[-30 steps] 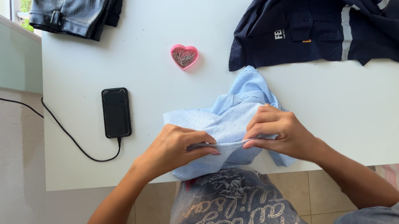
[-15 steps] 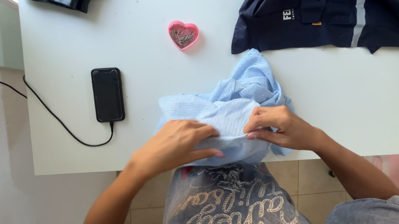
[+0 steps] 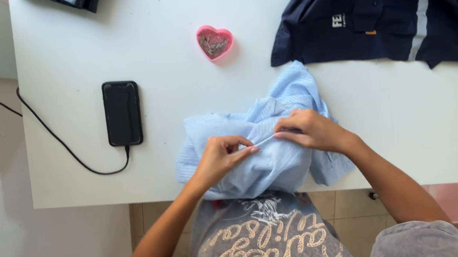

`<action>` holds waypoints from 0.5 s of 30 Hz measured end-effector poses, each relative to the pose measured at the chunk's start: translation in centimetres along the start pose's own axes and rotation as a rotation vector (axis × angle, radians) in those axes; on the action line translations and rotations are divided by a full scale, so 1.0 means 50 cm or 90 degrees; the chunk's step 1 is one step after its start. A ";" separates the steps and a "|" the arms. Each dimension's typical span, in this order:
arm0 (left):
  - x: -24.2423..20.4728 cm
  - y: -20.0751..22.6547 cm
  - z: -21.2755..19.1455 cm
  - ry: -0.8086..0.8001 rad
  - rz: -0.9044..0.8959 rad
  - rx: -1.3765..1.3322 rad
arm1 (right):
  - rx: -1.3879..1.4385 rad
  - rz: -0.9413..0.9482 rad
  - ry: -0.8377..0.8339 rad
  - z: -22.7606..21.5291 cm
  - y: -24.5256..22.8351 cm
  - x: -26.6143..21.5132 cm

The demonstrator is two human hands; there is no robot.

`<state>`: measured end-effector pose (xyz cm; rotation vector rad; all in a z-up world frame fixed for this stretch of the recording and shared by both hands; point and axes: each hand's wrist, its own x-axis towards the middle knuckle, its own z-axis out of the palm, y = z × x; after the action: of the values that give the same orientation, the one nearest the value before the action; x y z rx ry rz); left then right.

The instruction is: Pinning the edges of a light blue garment on a work table using pins from a holder.

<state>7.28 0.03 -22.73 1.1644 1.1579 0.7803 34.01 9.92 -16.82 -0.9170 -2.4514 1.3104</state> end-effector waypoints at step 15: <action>0.043 -0.082 0.025 -0.090 -0.099 -0.133 | -0.450 0.030 0.159 0.097 0.305 0.456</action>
<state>8.69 0.59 -27.26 0.9293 1.0102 0.6712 20.39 26.88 -34.21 -1.1948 -2.7110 0.2711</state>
